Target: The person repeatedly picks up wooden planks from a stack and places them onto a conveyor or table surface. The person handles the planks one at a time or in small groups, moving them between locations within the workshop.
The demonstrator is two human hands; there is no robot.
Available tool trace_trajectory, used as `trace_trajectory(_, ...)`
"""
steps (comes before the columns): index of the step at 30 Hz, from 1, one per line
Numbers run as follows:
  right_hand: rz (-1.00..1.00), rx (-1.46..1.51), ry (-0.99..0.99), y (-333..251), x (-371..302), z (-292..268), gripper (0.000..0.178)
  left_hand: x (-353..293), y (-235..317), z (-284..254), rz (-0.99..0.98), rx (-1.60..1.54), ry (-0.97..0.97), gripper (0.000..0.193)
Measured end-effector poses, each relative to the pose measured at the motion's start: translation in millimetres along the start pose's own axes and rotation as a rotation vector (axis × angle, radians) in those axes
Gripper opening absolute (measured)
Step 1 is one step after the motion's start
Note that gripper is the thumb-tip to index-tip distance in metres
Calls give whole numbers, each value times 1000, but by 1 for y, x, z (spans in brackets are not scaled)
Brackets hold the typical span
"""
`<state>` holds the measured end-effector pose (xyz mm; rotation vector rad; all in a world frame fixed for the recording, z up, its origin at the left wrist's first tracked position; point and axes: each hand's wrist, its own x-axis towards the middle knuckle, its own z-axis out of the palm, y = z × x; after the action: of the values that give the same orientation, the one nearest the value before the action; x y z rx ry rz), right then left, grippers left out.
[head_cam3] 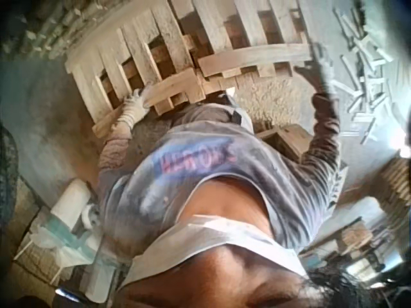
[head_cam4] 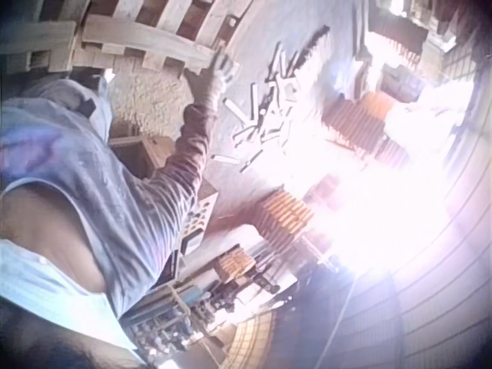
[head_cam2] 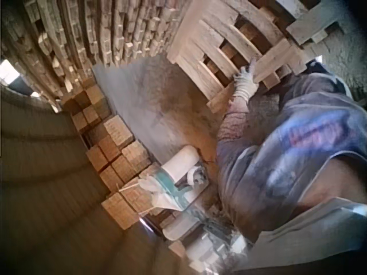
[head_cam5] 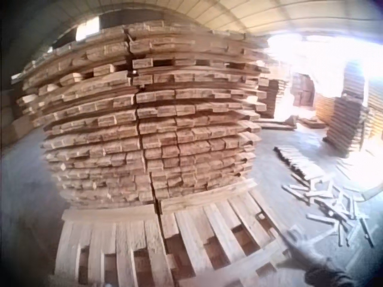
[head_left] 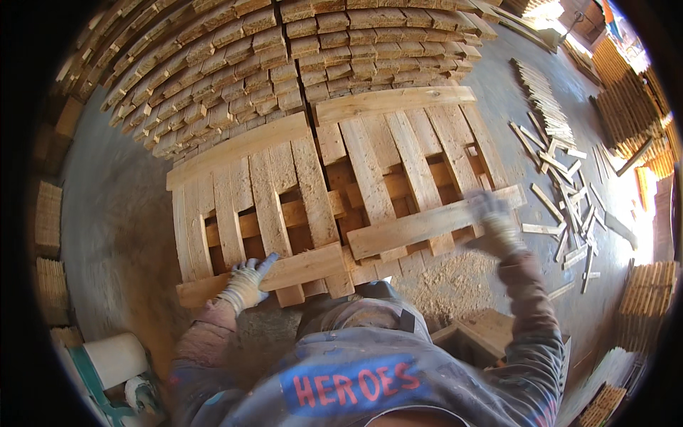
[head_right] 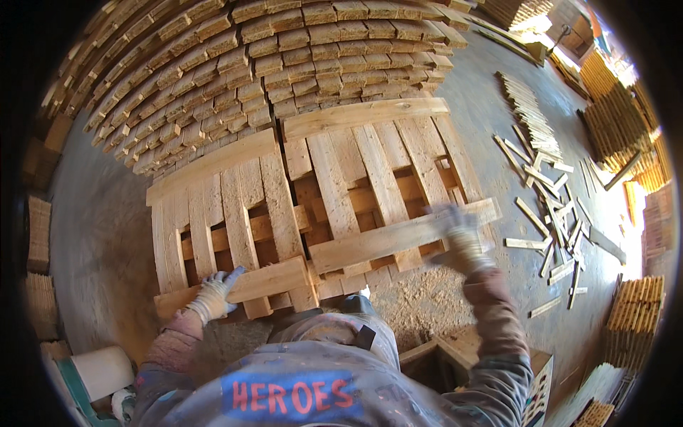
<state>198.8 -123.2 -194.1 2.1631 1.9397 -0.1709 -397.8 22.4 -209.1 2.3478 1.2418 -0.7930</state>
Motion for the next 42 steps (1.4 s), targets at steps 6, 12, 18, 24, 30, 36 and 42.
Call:
trace_trajectory(6, -411, 85, -145, -40, 79, 18, 120, 27, -23, -106, -63, -36, 302, 115)
trace_trajectory(12, -346, 226, -19, -24, 183, -33, 100, 165, -86, -197, -271, 32, 371, 115)
trace_trajectory(18, -152, 180, 217, -5, 367, -78, 104, 261, -103, -239, -186, -98, 204, 120)
trace_trajectory(24, -298, 291, -169, -9, 443, -68, 91, 260, -161, -249, -34, -760, 74, 113)
trace_trajectory(30, -280, 763, -337, -4, 440, -77, 103, 263, -169, -246, -90, -536, 55, 102)
trace_trajectory(36, -217, 56, -26, -33, 347, -68, 89, 209, -98, -181, -286, 40, 340, 95)
trace_trajectory(42, -249, 110, 97, -21, 322, -71, 90, 168, -89, -194, -266, 1, 376, 86)
